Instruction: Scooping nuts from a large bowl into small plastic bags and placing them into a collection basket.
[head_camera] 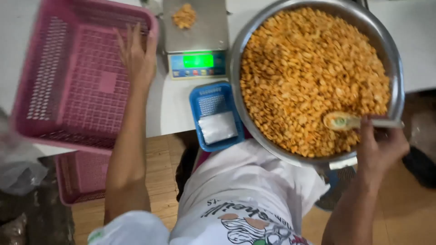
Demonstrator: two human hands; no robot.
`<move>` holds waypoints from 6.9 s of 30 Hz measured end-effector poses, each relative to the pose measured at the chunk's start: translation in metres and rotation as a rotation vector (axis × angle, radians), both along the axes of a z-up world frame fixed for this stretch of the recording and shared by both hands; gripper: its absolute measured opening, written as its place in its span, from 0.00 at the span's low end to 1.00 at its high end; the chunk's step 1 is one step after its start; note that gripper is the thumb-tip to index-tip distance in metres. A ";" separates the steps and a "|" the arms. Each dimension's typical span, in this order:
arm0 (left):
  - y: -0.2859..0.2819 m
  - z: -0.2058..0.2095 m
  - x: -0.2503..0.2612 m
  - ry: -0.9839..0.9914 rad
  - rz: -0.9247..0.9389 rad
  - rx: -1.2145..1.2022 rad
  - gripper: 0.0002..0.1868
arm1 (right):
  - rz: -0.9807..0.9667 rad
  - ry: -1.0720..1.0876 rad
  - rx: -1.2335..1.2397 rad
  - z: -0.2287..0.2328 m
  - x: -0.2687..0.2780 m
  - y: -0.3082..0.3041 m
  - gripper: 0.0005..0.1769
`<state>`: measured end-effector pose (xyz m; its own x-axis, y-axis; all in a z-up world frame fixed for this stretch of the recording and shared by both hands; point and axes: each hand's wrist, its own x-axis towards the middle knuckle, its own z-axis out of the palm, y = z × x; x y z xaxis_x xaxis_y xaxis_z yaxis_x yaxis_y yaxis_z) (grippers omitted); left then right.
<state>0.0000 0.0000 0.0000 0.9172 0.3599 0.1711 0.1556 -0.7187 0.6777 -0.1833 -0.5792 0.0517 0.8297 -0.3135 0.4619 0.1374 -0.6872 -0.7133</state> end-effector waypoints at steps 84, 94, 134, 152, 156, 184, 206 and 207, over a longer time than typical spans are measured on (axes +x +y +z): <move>-0.087 -0.062 0.076 -0.219 -0.011 0.585 0.23 | -0.108 0.224 0.032 0.057 0.016 0.037 0.06; -0.081 0.043 0.016 -0.133 -0.311 -0.659 0.02 | -0.086 0.206 0.060 0.050 0.019 0.045 0.08; -0.306 0.071 -0.127 0.782 -0.354 -1.659 0.11 | -0.065 0.022 0.244 0.018 -0.014 0.017 0.06; -0.293 0.053 -0.142 0.827 -0.359 -1.691 0.08 | -0.038 0.009 0.262 0.016 -0.005 0.027 0.06; -0.287 0.045 -0.144 0.800 -0.442 -1.566 0.10 | -0.183 -0.135 -0.479 0.032 -0.002 0.036 0.03; -0.041 0.129 -0.137 -0.186 -0.394 -0.644 0.09 | -0.040 -0.117 0.065 0.041 0.038 0.047 0.02; 0.048 0.036 -0.111 -0.085 0.076 -0.579 0.09 | -0.182 0.005 0.289 0.002 0.015 -0.050 0.06; 0.073 0.014 -0.105 -0.178 0.056 -0.549 0.08 | -0.201 -0.055 0.125 -0.017 0.009 -0.085 0.07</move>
